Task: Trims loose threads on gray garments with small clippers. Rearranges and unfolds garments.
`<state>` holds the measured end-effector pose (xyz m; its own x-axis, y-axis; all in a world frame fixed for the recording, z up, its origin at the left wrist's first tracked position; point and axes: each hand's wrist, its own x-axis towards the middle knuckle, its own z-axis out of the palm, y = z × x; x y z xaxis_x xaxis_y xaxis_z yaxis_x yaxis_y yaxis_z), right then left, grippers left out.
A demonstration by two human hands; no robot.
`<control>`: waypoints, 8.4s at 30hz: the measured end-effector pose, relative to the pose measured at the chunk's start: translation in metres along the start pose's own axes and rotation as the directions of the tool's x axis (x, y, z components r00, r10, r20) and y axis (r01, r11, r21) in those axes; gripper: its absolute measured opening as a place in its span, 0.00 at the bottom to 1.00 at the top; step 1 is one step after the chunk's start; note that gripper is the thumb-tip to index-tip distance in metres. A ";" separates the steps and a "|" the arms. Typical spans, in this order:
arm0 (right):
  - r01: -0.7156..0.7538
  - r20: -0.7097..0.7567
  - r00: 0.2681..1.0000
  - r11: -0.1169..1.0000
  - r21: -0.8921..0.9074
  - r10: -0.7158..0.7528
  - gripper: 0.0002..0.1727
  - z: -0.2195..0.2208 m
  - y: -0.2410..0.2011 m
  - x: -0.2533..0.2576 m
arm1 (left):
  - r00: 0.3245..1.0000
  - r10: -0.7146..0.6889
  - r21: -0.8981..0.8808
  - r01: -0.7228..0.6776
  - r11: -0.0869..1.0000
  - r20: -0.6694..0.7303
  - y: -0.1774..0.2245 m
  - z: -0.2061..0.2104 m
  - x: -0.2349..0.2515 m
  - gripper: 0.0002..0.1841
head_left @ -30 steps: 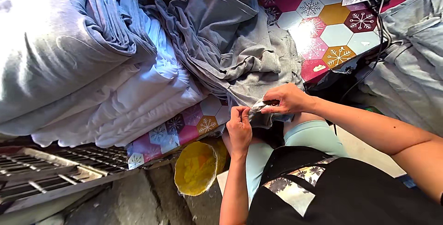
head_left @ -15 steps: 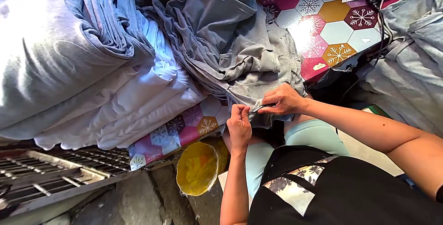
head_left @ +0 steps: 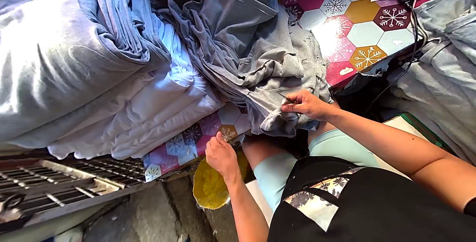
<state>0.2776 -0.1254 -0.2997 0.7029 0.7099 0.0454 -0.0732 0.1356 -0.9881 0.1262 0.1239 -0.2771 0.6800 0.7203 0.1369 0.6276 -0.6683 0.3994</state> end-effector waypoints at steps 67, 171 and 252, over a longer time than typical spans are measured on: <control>-0.117 -0.336 0.925 0.711 -0.693 -0.175 0.16 0.014 0.046 -0.122 | 0.882 0.465 -0.539 -0.430 0.725 -0.078 -0.021 0.066 -0.093 0.04; -0.723 0.163 0.691 0.673 0.156 0.704 0.30 0.062 0.052 -0.035 | 0.958 0.242 -0.259 -0.275 0.926 -0.152 -0.026 0.100 -0.060 0.05; -0.524 -0.031 0.850 0.839 -0.146 0.526 0.28 0.054 0.055 -0.041 | 0.777 -0.248 -0.778 0.617 0.118 0.579 0.006 0.089 -0.066 0.07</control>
<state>0.2062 -0.1098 -0.3475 0.5808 0.6534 -0.4855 -0.3268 -0.3592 -0.8742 0.1189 0.0553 -0.3648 0.5917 0.6180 -0.5177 0.1988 0.5105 0.8366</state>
